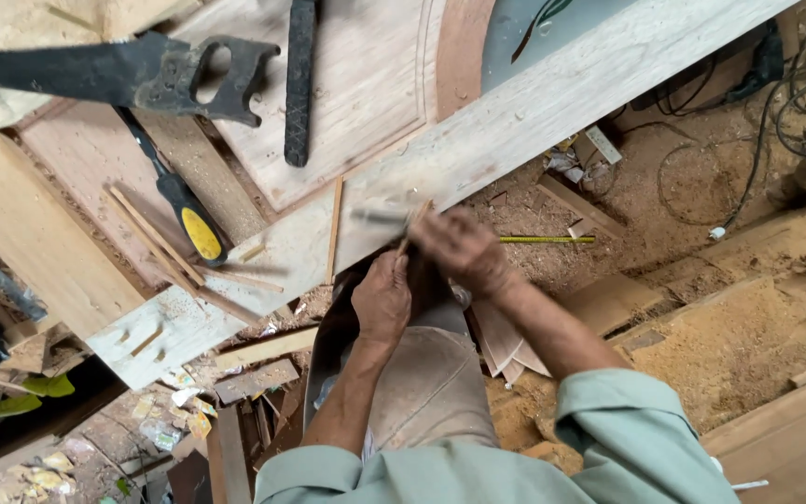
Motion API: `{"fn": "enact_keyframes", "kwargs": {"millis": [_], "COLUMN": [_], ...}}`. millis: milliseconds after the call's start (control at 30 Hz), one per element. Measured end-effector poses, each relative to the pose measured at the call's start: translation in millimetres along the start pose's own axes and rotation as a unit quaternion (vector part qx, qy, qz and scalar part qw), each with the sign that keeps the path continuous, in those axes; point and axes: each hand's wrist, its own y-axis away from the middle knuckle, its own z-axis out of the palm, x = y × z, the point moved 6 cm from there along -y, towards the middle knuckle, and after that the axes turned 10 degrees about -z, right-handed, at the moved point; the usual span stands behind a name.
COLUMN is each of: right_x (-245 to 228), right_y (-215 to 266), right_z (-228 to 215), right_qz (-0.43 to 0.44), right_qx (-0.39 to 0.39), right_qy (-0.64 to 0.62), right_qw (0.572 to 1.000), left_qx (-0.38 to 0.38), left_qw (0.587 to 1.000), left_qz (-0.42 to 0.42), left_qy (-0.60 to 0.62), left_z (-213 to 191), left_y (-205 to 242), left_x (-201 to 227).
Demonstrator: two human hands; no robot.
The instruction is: The person uses a hand saw to cut a thin wooden strip, then switches to a chisel to carve and smooth the edge of a larger wooden panel with a floral design. The person repeatedly scrapes and refines the wood surface while seated on the workbench.
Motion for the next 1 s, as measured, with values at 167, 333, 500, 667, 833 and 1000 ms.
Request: {"fn": "enact_keyframes", "kwargs": {"millis": [167,333,500,667,833,1000], "right_x": [79,13,3,-33,23,72], "right_y": [7,17,16,-2,45,10], "right_z": [-7,1,-3,-4,28,2], "right_qz": [0.113,0.100,0.111,0.065,-0.010,0.113], "right_qx": [0.024,0.026,0.025,0.003,-0.054,0.016], "right_qy": [0.031,-0.046,-0.044,-0.071,0.067,0.036], "right_qw": [0.993,0.994,0.993,0.995,0.996,0.993], "left_qx": [0.022,0.001,0.006,0.061,0.087,0.086], "left_qw": [1.000,0.999,0.999,0.997,0.994,0.993], "left_qz": [0.001,-0.016,-0.011,0.045,0.056,0.057], "left_qy": [0.018,0.051,0.053,0.008,0.019,0.048], "left_z": [-10,-20,-14,-7,-14,-26], "left_y": [3,1,-1,-2,-4,-3], "left_x": [2,10,2,2,13,14]}}
